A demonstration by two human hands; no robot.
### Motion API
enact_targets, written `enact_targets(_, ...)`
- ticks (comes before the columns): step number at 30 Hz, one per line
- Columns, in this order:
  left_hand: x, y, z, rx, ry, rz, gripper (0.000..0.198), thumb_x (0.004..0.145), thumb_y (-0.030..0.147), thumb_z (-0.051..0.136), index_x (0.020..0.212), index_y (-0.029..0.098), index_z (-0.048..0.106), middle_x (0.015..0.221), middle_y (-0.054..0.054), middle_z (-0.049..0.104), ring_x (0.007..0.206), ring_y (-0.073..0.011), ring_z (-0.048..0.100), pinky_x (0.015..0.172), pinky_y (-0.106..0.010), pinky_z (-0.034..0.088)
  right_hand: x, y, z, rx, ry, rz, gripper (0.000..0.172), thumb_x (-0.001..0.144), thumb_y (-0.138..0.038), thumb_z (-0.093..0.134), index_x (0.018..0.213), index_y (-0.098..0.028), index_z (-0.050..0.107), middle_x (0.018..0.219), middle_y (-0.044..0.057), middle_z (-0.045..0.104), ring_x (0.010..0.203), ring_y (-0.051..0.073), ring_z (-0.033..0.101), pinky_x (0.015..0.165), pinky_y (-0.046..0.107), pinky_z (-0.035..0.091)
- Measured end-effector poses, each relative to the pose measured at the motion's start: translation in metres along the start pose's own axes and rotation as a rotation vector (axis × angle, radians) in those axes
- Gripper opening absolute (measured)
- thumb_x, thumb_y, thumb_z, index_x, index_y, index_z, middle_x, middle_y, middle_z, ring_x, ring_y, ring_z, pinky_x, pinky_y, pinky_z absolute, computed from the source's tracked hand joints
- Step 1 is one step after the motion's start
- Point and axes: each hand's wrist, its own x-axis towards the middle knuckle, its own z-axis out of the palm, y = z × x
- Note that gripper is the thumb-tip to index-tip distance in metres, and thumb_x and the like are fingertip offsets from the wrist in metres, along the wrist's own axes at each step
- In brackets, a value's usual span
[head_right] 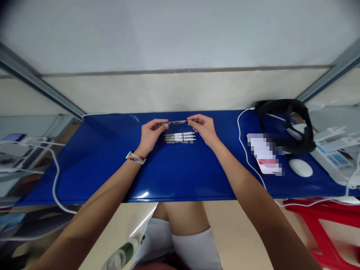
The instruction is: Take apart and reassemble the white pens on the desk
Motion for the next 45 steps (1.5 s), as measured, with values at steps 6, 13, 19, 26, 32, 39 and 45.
enact_targets(6,0.003,-0.002,-0.001,-0.048,-0.018,-0.039,0.029,0.084,0.042,0.093,0.105,0.023,0.088,0.093,-0.006,0.084,0.078,-0.0184,0.076,0.077,-0.034,0.061,0.004,0.006,-0.001,0.027,0.015,-0.089,0.023,0.081,-0.041,0.093,0.097,-0.026,0.089,0.081,0.002,0.081,0.064,0.016,0.062,0.061,0.033,0.051)
enact_targets(13,0.004,-0.005,-0.003,-0.074,-0.025,-0.085,0.032,0.079,0.041,0.096,0.103,0.021,0.09,0.089,-0.007,0.085,0.078,-0.019,0.077,0.077,-0.033,0.061,0.006,0.009,-0.004,0.02,0.003,-0.087,0.024,0.08,-0.043,0.095,0.097,-0.027,0.091,0.082,0.004,0.082,0.069,0.018,0.067,0.068,0.036,0.055)
enact_targets(19,0.004,-0.006,-0.005,-0.07,-0.035,-0.104,0.031,0.079,0.04,0.096,0.104,0.021,0.09,0.088,-0.007,0.085,0.079,-0.0206,0.078,0.081,-0.036,0.063,0.005,0.007,-0.003,-0.009,0.001,-0.081,0.024,0.078,-0.043,0.095,0.094,-0.026,0.09,0.079,0.004,0.081,0.066,0.018,0.066,0.066,0.037,0.055)
enact_targets(26,0.002,-0.006,-0.006,-0.083,-0.058,-0.123,0.034,0.08,0.04,0.097,0.106,0.021,0.09,0.09,-0.008,0.087,0.085,-0.023,0.082,0.087,-0.038,0.064,0.003,0.004,-0.001,-0.066,0.03,-0.076,0.025,0.077,-0.043,0.095,0.093,-0.024,0.09,0.078,0.005,0.081,0.068,0.02,0.069,0.067,0.038,0.058)
enact_targets(32,0.001,0.004,-0.004,0.0,-0.014,-0.064,0.047,0.098,0.057,0.077,0.071,0.019,0.082,0.078,-0.01,0.084,0.078,-0.0241,0.081,0.093,-0.042,0.064,0.0,0.0,0.002,-0.07,-0.002,-0.109,0.023,0.077,-0.042,0.095,0.092,-0.024,0.091,0.084,0.007,0.084,0.071,0.021,0.072,0.07,0.039,0.061)
enact_targets(39,0.005,0.003,-0.007,0.03,-0.043,0.008,0.036,0.094,0.055,0.083,0.099,0.019,0.082,0.085,-0.007,0.083,0.086,-0.0228,0.081,0.092,-0.038,0.062,0.003,0.003,-0.003,-0.054,-0.006,-0.069,0.03,0.076,-0.048,0.097,0.094,-0.025,0.09,0.081,0.005,0.082,0.067,0.019,0.069,0.067,0.038,0.061)
enact_targets(45,0.007,0.001,-0.009,0.096,-0.035,0.055,0.031,0.094,0.052,0.084,0.091,0.021,0.082,0.085,-0.005,0.082,0.08,-0.0189,0.077,0.08,-0.032,0.059,0.006,0.008,-0.006,-0.013,-0.017,-0.058,0.03,0.077,-0.048,0.097,0.095,-0.026,0.09,0.081,0.004,0.082,0.067,0.019,0.068,0.069,0.038,0.061)
